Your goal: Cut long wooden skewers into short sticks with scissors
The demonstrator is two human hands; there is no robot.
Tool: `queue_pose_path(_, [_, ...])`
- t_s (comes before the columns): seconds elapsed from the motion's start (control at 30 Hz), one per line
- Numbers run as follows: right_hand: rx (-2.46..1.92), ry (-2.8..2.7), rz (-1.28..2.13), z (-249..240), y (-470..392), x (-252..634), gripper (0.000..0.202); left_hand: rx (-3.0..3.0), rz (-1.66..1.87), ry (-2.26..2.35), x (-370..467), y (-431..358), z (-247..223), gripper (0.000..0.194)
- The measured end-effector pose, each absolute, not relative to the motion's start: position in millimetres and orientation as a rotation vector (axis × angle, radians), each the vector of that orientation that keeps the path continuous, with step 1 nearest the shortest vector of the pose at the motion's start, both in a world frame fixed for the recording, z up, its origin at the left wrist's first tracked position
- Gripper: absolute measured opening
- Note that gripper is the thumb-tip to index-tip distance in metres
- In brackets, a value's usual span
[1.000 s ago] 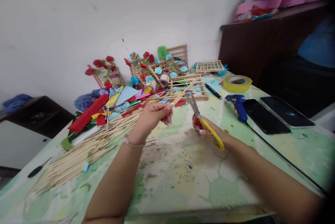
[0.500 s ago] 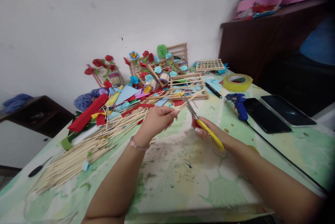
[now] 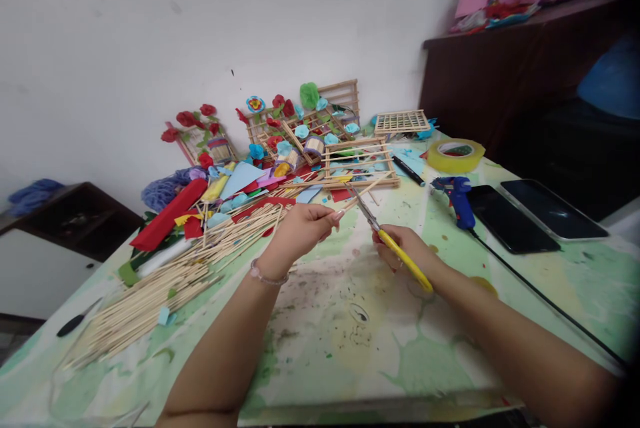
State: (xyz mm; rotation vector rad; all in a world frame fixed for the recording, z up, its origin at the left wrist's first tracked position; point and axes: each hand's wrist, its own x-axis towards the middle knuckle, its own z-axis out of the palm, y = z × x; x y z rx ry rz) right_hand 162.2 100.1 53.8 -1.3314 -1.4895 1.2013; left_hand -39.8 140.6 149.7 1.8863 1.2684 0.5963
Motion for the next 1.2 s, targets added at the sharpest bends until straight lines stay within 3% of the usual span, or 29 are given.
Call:
queue_pose_path(0.43, [-1.363, -1.591, 1.027, 59, 96, 155, 0.024, 1.808, 0.629, 1.193, -40, 140, 151, 0.039])
queue_pose_path(1.2, [-1.264, -1.608, 1.121, 57, 96, 159, 0.008, 1.653, 0.485, 1.010, -40, 137, 157, 0.042])
